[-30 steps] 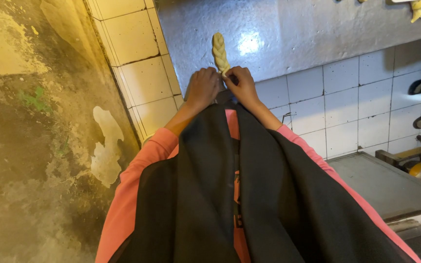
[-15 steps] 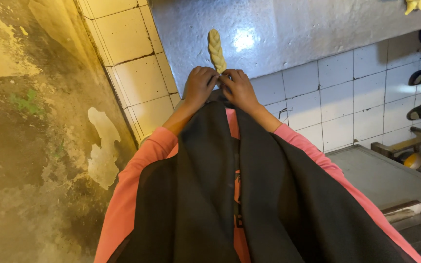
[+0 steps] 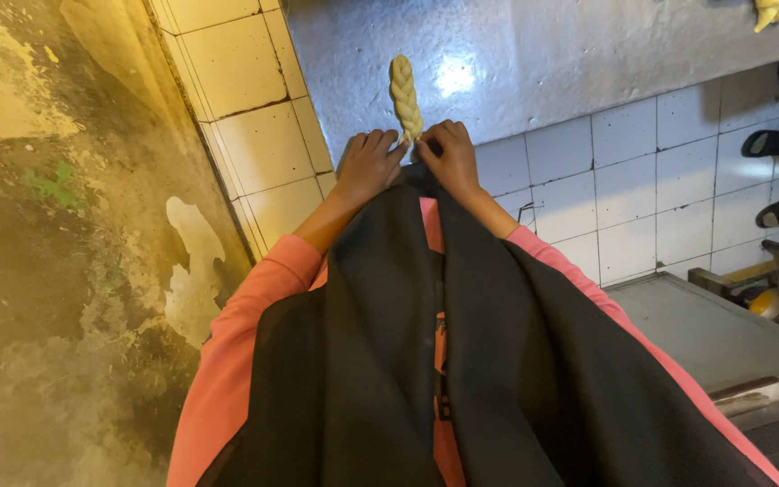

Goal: Braiding small pieces of dough into shapes on a workbench.

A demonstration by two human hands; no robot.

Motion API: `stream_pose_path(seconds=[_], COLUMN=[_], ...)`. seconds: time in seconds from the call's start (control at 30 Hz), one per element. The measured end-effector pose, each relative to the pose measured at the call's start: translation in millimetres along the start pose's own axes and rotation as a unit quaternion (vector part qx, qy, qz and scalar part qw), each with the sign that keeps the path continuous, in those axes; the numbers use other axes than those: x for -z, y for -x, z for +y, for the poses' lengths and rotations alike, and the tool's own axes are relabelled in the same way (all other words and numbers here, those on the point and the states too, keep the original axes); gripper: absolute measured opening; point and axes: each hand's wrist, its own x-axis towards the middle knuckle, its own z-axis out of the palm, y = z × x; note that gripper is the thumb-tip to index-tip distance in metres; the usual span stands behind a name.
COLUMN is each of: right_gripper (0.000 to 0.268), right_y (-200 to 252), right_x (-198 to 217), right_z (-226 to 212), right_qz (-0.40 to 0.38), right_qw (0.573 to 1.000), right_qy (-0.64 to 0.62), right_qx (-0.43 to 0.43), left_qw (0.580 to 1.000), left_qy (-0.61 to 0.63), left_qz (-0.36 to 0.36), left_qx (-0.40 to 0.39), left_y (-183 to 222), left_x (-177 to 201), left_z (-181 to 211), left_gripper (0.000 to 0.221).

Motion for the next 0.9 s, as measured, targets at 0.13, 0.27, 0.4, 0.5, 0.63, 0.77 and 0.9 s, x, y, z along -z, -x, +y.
stream_pose_path(seconds=[0.13,0.27,0.4,0.5,0.63,0.77,0.9], right_gripper=[0.007,0.019,0.030,0.026,0.034,0.030,0.024], right_y=[6.1,2.0,1.6,2.7,-1.7,-1.1,3.4], right_x=[0.9,3.6,4.7,5.0,14.5,32.0,38.2], right_z=[-4.5,-7.3,-6.2,0.7,5.3,4.6,27.9], right_qz=[-0.018,-0.026,-0.073,-0.090,-0.122,-0.111,-0.035], right_qw=[0.998,0.992,0.976,0.972,0.972,0.992,0.995], right_qy=[-0.048,0.021,0.109,0.118,0.087,-0.049,-0.087], right_qx=[0.040,0.123,0.176,0.182,0.181,0.030,-0.042], left_qw=[1.000,0.999,0.998,0.997,0.995,0.995,0.994], left_qy=[-0.015,0.033,0.024,0.022,0.001,-0.006,-0.038], left_qz=[0.017,0.024,0.047,0.049,0.018,-0.036,-0.022], left_qx=[0.004,0.009,-0.027,-0.048,-0.095,-0.088,-0.100], left_y=[9.6,3.1,4.1,-4.1,-5.0,-20.3,-24.6], left_x=[-27.4,-18.5,-23.0,-3.8,0.4,17.5,-1.3], left_z=[-7.8,-12.9,-19.0,-18.5,-26.2,-27.5,-29.5], left_gripper=[0.026,0.017,0.018,0.028,0.036,0.025,0.029])
